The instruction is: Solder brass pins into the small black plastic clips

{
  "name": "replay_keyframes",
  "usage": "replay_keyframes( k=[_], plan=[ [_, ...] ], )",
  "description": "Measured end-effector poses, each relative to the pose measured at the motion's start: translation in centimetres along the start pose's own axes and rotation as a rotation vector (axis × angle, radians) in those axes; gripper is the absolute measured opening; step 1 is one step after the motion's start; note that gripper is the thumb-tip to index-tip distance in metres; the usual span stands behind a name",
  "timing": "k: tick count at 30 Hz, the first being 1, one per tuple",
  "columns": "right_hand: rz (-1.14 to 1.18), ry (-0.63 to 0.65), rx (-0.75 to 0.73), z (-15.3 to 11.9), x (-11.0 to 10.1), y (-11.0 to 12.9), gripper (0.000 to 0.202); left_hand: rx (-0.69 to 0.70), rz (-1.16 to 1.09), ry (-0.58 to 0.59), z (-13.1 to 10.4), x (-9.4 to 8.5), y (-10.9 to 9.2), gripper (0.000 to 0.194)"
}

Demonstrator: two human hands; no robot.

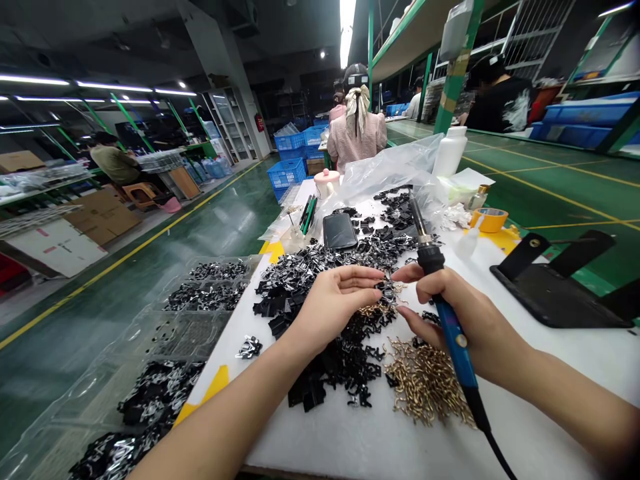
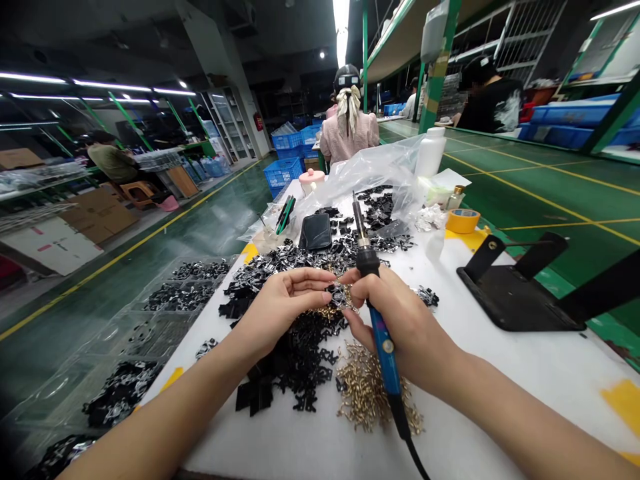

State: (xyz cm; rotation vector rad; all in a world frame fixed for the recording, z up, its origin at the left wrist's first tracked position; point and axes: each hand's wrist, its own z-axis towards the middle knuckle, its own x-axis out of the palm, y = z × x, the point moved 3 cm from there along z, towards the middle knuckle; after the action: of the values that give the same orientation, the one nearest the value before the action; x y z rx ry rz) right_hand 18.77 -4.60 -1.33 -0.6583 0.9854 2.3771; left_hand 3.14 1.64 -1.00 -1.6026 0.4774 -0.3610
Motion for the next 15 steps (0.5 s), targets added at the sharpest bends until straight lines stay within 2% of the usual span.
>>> replay_keyframes(
  k=[6, 15],
  plan=[
    [-0.007, 0.008, -0.079, 0.13, -0.2, 0.49, 0.023, -0.037, -0.077, 0.04, -0.02, 0.23, 0.1, 0.029],
    [0.066, 0.04, -0.031, -0.1, -0.16, 0.06, 0.021, -0.075, -0.094, 0.084, 0.08, 0.24, 0.37, 0.03]
  ],
)
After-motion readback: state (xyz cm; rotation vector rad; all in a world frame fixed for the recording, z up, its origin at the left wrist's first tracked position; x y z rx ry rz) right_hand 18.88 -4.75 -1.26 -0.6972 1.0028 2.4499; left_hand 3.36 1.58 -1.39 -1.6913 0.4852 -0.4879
